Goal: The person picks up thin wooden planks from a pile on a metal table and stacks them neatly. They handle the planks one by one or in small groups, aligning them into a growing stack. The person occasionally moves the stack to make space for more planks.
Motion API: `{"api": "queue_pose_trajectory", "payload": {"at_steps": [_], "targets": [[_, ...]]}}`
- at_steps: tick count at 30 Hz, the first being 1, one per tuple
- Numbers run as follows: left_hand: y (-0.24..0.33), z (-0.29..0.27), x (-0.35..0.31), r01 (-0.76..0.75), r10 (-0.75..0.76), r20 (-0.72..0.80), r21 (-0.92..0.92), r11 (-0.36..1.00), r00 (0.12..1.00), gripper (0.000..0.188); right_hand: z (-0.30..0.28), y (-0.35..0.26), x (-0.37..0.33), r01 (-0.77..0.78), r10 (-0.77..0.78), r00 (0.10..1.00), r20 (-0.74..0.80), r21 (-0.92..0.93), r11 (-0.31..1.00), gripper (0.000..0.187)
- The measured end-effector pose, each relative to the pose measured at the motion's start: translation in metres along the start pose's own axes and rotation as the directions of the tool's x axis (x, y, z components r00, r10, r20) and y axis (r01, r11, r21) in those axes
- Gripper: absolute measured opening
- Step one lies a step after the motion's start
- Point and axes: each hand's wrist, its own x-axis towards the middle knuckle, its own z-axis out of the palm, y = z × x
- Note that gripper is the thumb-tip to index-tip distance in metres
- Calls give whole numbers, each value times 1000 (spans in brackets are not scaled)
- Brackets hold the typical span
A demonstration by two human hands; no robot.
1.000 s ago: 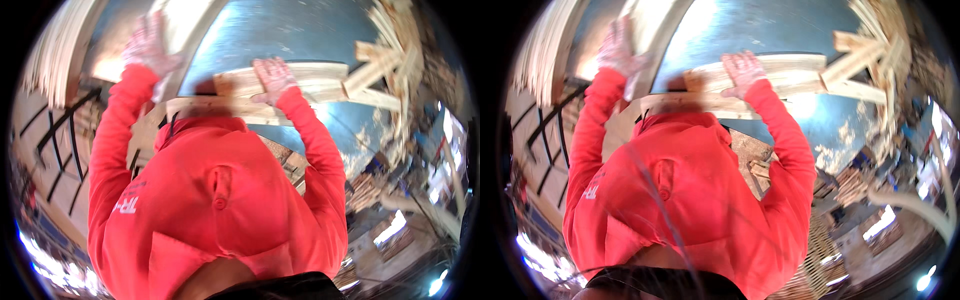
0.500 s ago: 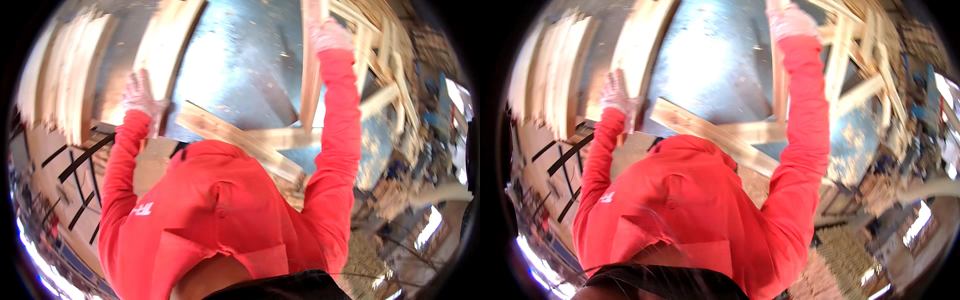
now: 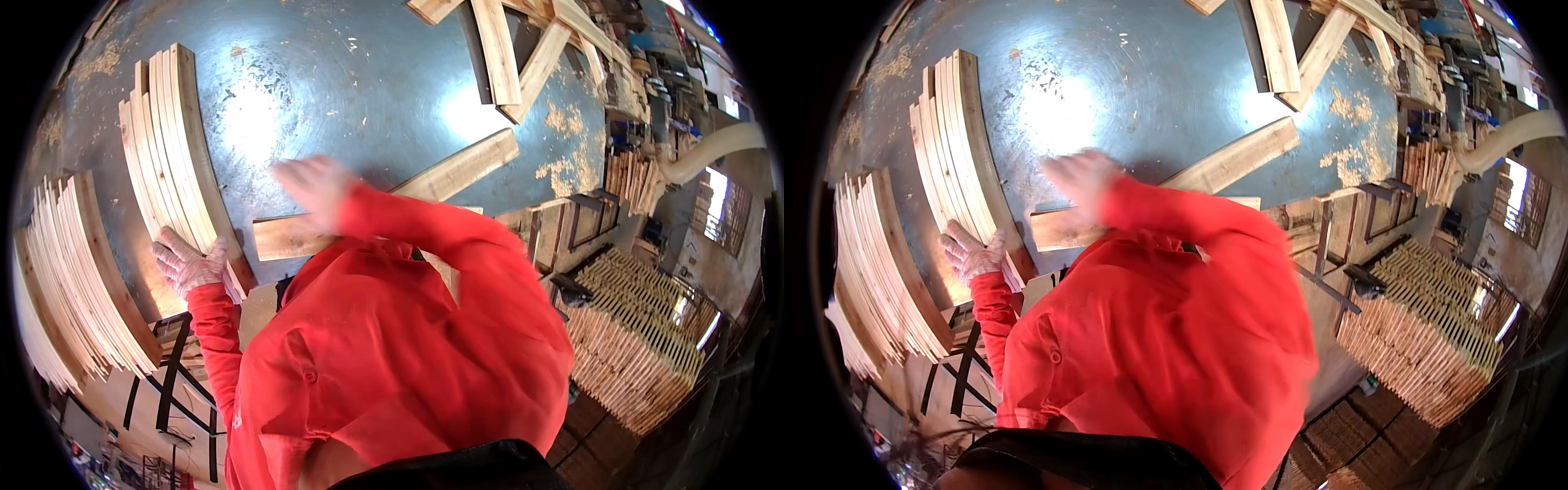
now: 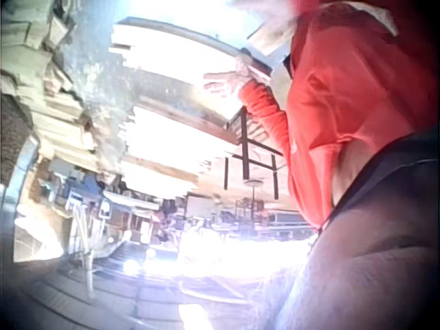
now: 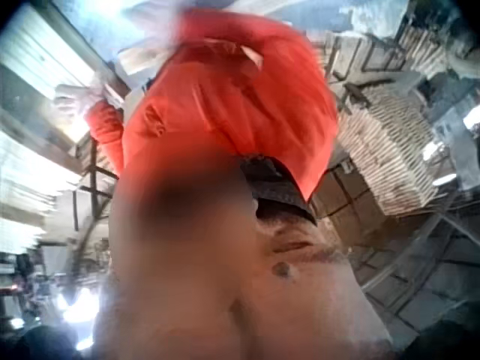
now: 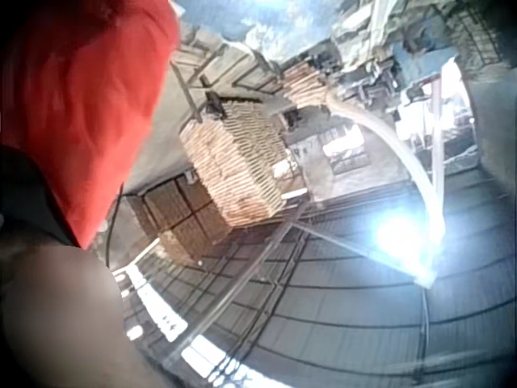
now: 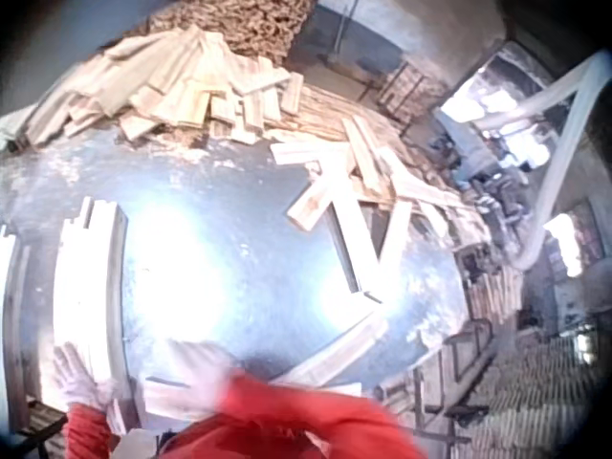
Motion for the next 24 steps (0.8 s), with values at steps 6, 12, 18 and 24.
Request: {"api": "queue_pose_trajectory", "payload": {"at_steps": [6, 12, 18, 24], "targets": [[1, 6, -3, -82, 78, -169, -12, 997, 982, 118, 62, 48, -202, -200, 192, 980, -57, -277, 940, 60], [-16, 31, 20, -97, 87, -231, -35, 995, 969, 115, 36, 140, -250, -211, 279, 954, 114, -407, 889, 75], [-8, 8, 14, -62, 52, -153, -58, 996, 987, 113, -46, 169, -217, -130, 297, 853, 428, -378, 917, 109], [-21, 23, 5, -1, -6, -124, -56, 998, 992, 116, -96, 158, -161, -563, 436, 749, 500, 132, 816, 101]]}}
